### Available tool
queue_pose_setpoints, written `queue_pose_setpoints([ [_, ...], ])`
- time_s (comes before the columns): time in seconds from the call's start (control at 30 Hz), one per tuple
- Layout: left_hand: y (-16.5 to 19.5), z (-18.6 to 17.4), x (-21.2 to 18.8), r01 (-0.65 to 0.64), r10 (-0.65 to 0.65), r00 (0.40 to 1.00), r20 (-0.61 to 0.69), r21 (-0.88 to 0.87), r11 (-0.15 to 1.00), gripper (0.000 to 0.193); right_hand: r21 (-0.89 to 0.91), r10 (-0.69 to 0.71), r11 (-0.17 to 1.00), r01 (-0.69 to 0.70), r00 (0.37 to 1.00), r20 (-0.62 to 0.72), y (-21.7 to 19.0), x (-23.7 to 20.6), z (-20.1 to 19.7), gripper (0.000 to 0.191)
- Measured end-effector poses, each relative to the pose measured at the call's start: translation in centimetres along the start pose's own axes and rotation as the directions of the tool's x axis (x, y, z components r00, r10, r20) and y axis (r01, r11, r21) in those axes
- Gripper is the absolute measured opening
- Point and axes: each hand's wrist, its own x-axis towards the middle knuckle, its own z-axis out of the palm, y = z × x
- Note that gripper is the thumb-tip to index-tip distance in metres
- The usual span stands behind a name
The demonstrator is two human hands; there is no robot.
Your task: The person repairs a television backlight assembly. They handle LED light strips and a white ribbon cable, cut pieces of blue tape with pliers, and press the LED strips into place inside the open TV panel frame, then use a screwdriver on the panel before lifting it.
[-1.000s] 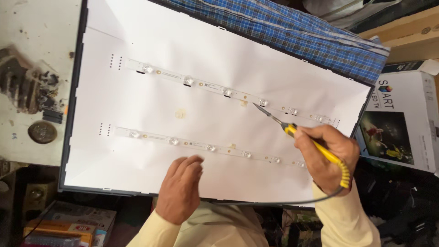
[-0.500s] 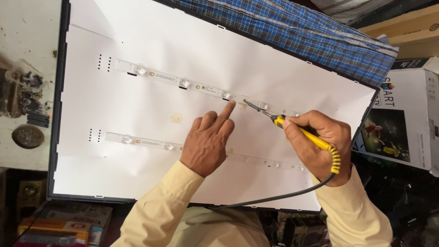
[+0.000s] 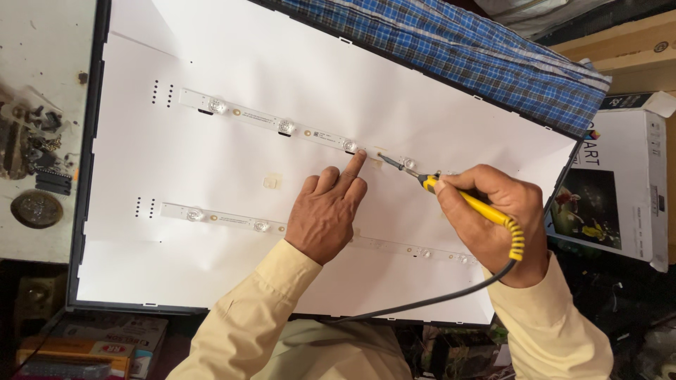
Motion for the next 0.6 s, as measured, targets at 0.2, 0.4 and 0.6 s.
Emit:
queue_pose_setpoints([
  [0.2,0.0,-0.1,0.0,-0.008,0.008,1.0,-0.011,0.005,1.0,0.021,0.03,0.049,0.998,-0.051,0.998,0.044,-1.7,0.8,0.5,0.012],
  [0.4,0.0,-0.1,0.0,-0.003,0.003,1.0,-0.002,0.012,1.0,0.026,-0.02,0.054,0.998,-0.055,0.998,-0.009,-2.4,0.4,0.3,0.013],
  [0.6,0.0,-0.1,-0.1,0.002,-0.003,1.0,-0.022,-0.038,0.999,0.02,-0.023,0.041,0.999,-0.044,0.993,-0.109,-1.9,-1.0,-0.7,0.012],
])
